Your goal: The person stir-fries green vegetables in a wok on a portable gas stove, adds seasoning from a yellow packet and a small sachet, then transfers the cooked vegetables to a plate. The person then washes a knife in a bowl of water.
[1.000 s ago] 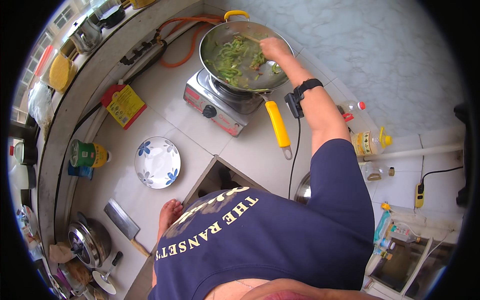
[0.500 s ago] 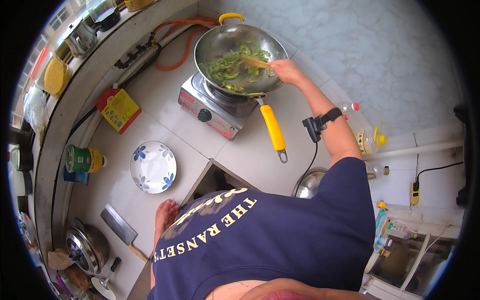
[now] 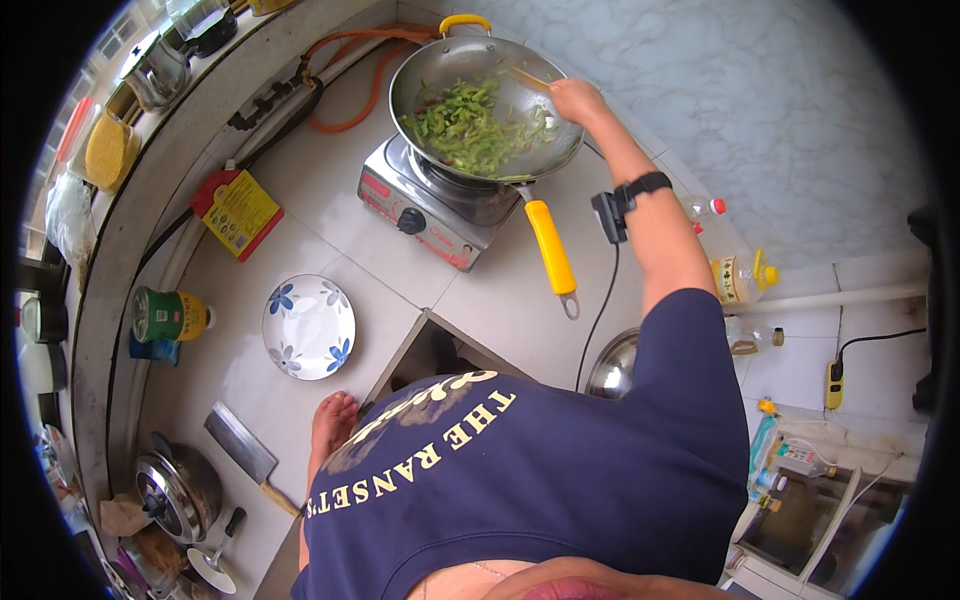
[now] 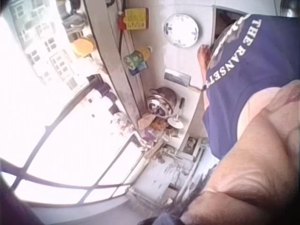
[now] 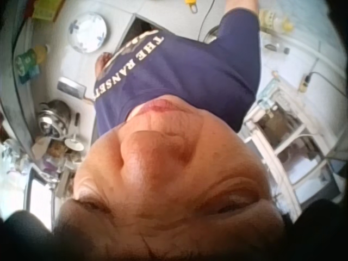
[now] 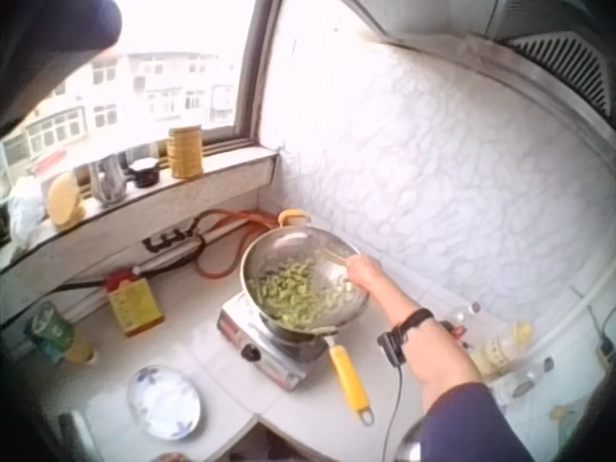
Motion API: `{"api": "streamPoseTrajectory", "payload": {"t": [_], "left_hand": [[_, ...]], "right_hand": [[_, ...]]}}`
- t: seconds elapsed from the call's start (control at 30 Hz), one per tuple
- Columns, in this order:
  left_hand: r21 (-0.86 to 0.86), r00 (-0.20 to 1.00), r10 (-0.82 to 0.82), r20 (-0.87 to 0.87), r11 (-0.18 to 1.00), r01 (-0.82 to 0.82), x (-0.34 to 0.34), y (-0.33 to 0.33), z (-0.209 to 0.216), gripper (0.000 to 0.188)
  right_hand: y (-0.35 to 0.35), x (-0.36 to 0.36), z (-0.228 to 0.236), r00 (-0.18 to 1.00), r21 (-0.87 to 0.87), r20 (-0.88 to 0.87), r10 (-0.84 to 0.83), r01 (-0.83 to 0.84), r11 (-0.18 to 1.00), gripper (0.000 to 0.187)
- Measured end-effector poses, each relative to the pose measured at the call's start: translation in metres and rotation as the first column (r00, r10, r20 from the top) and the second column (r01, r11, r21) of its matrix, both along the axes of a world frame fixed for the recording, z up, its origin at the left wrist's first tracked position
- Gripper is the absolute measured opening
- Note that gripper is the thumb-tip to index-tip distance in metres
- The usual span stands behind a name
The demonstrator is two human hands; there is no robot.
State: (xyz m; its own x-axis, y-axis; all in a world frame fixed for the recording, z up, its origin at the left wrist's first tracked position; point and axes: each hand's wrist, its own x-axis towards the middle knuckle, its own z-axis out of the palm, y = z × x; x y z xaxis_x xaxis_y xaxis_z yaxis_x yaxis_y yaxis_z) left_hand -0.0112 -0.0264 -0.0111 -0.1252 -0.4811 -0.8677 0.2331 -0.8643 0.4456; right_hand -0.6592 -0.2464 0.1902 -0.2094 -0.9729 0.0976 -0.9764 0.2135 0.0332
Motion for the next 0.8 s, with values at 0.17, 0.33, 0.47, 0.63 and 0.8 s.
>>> {"api": "streamPoseTrajectory", "payload": {"t": [0.17,0.33,0.47,0.63,0.8], "left_hand": [[-0.007,0.998,-0.038,-0.053,0.999,0.038,-0.001,-0.001,0.000,0.021],[-0.020,0.999,-0.034,0.012,0.999,0.034,-0.003,-0.003,0.003,0.022],[0.002,0.999,-0.034,0.029,0.999,0.034,-0.001,0.002,0.002,0.022],[0.018,0.999,-0.031,0.017,0.999,0.031,0.000,0.004,0.004,0.022],[-0.021,0.999,-0.025,0.026,0.999,0.025,-0.003,-0.001,0.013,0.021]], "right_hand": [[-0.044,0.051,-0.012,0.968,0.057,0.008,0.250,-0.250,0.967,0.024],[0.000,0.109,0.024,0.941,0.166,0.199,0.273,-0.307,0.937,0.026],[0.056,0.103,0.063,0.942,0.224,0.255,0.220,-0.279,0.934,0.028],[0.072,0.082,0.037,0.836,0.139,0.525,0.158,-0.268,0.953,0.028],[0.040,0.030,0.014,0.984,0.126,0.098,0.148,-0.160,0.979,0.026]]}}
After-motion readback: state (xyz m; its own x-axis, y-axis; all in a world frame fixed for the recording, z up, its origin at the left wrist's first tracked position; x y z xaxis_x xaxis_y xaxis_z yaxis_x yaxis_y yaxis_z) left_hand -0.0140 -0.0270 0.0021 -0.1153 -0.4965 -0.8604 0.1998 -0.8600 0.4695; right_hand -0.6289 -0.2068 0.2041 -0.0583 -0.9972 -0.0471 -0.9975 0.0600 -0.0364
